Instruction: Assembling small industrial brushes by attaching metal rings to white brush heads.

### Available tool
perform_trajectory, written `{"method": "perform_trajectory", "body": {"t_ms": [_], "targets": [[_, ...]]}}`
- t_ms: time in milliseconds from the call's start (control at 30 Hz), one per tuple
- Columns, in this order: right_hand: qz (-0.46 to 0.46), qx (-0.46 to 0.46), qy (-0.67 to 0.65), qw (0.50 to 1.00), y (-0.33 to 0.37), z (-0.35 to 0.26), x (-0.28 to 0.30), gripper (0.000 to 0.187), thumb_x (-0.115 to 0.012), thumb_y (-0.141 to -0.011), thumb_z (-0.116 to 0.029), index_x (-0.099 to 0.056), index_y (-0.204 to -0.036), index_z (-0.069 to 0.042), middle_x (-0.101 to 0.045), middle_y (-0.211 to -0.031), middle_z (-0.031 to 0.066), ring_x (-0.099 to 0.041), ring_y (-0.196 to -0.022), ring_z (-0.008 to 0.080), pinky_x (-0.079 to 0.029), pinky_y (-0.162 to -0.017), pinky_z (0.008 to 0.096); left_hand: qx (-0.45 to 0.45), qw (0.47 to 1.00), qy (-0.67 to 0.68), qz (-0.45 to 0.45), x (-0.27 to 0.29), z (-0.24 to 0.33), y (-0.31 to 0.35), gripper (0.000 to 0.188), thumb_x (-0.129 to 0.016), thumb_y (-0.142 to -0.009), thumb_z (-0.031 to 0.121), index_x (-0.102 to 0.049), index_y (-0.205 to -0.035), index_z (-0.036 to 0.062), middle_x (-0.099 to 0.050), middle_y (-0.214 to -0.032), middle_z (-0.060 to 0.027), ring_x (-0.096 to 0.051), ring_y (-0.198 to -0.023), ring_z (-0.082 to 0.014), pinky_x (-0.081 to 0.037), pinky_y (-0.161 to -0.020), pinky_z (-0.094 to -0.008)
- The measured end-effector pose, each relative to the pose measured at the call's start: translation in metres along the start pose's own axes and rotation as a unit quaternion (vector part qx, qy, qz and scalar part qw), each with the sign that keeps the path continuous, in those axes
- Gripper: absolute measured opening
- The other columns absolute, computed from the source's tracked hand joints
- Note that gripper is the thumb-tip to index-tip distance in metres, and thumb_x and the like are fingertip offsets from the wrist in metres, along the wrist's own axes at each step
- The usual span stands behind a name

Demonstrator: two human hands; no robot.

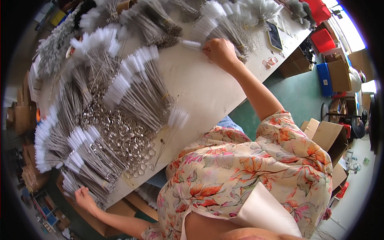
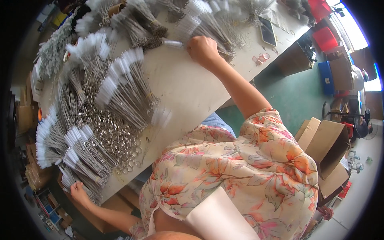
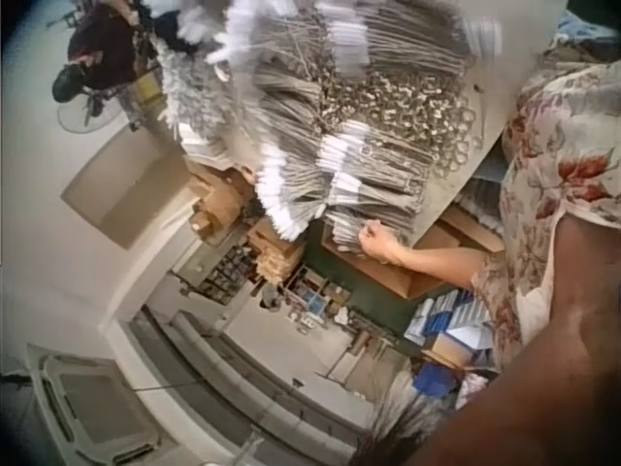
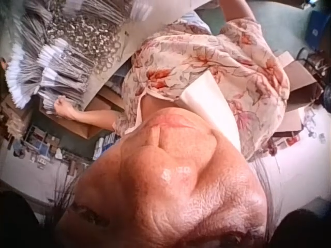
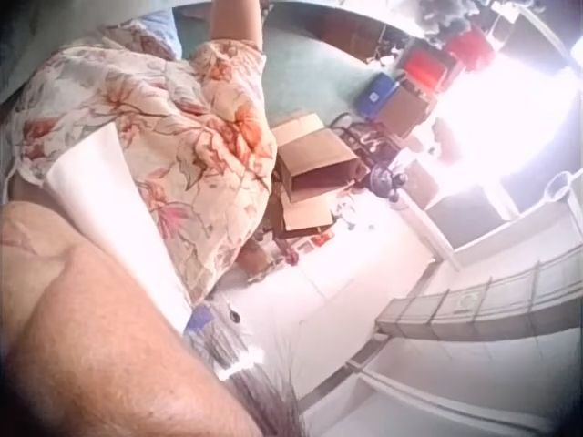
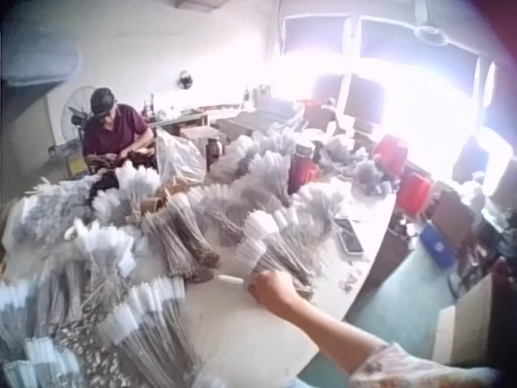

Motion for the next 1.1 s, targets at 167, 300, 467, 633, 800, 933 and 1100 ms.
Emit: {"method": "perform_trajectory", "body": {"t_ms": [167,300,467,633,800,933,1100], "targets": [[0.055,-0.064,-0.218,0.972,-0.024,0.029,0.056,0.015,-0.067,-0.07,-0.021,-0.067,-0.075,-0.007,-0.064,-0.067,0.008,-0.06,-0.063,0.0171,-0.049,-0.061,0.0299,0.001,0.993,0.112,0.048,0.021,0.04,0.018,0.022,-0.05,-0.091,0.016,-0.056,-0.093,-0.0054,-0.059,-0.082,-0.0083,-0.054,-0.068,-0.0159,-0.044,-0.068,-0.0265],[0.203,-0.119,-0.351,0.907,-0.046,0.117,0.097,0.019,-0.062,-0.076,-0.027,-0.068,-0.08,-0.009,-0.063,-0.067,0.0048,-0.055,-0.061,0.0101,-0.046,-0.058,0.0253,0.056,0.973,0.188,0.124,0.035,0.08,0.03,0.027,-0.049,-0.092,0.017,-0.056,-0.112,0.0012,-0.052,-0.077,-0.0019,-0.039,-0.055,-0.0052,-0.035,-0.047,-0.0192],[0.145,-0.271,-0.259,0.916,-0.063,0.254,0.073,0.021,-0.052,-0.084,-0.027,-0.061,-0.087,-0.009,-0.06,-0.073,0.0043,-0.057,-0.065,0.0128,-0.048,-0.061,0.0285,0.022,0.937,0.321,0.138,0.017,0.108,0.029,0.027,-0.048,-0.093,0.021,-0.057,-0.114,0.0056,-0.042,-0.071,0.005,-0.027,-0.051,0.0002,-0.019,-0.041,-0.0161],[-0.048,-0.345,-0.06,0.935,-0.068,0.245,0.025,0.034,-0.067,-0.064,-0.032,-0.068,-0.092,-0.014,-0.064,-0.098,0.0087,-0.061,-0.095,0.0267,-0.046,-0.083,0.038,0.086,0.903,0.418,0.04,-0.01,0.137,0.033,0.03,-0.047,-0.093,0.024,-0.058,-0.112,0.0035,-0.038,-0.069,0.0065,-0.023,-0.05,0.0019,-0.015,-0.04,-0.0155],[0.027,-0.307,-0.1,0.946,-0.067,0.261,0.029,0.032,-0.064,-0.068,-0.034,-0.068,-0.096,-0.019,-0.067,-0.088,0.0058,-0.064,-0.085,0.024,-0.05,-0.075,0.0361,0.053,0.873,0.485,0.004,-0.032,0.165,0.037,0.031,-0.047,-0.094,0.025,-0.059,-0.104,-0.0019,-0.04,-0.069,0.0047,-0.026,-0.051,-0.0002,-0.019,-0.04,-0.0166],[0.369,-0.114,-0.155,0.91,-0.028,0.137,0.148,0.026,-0.052,-0.086,-0.032,-0.066,-0.084,-0.01,-0.065,-0.081,0.0096,-0.063,-0.075,0.0255,-0.047,-0.068,0.0367,0.024,0.831,0.554,-0.034,-0.043,0.203,0.051,0.029,-0.048,-0.093,0.021,-0.061,-0.097,-0.0046,-0.043,-0.069,0.0021,-0.032,-0.054,-0.0021,-0.025,-0.044,-0.0169],[0.042,0.09,-0.673,0.733,-0.008,-0.068,0.117,0.023,-0.048,-0.084,-0.001,-0.058,-0.105,-0.001,-0.061,-0.101,0.0112,-0.059,-0.089,0.018,-0.047,-0.079,0.0329,-0.121,0.836,0.525,-0.102,-0.049,0.307,0.088,0.024,-0.046,-0.09,0.006,-0.055,-0.109,-0.0055,-0.049,-0.067,0.0016,-0.037,-0.048,0.001,-0.031,-0.038,-0.0147]]}}
Point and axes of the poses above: each hand's wrist, its own y-axis away from the middle knuckle, its own x-axis out of the back of the hand, z = x × y, the point moved 5 cm from there along -y, towards the middle knuckle
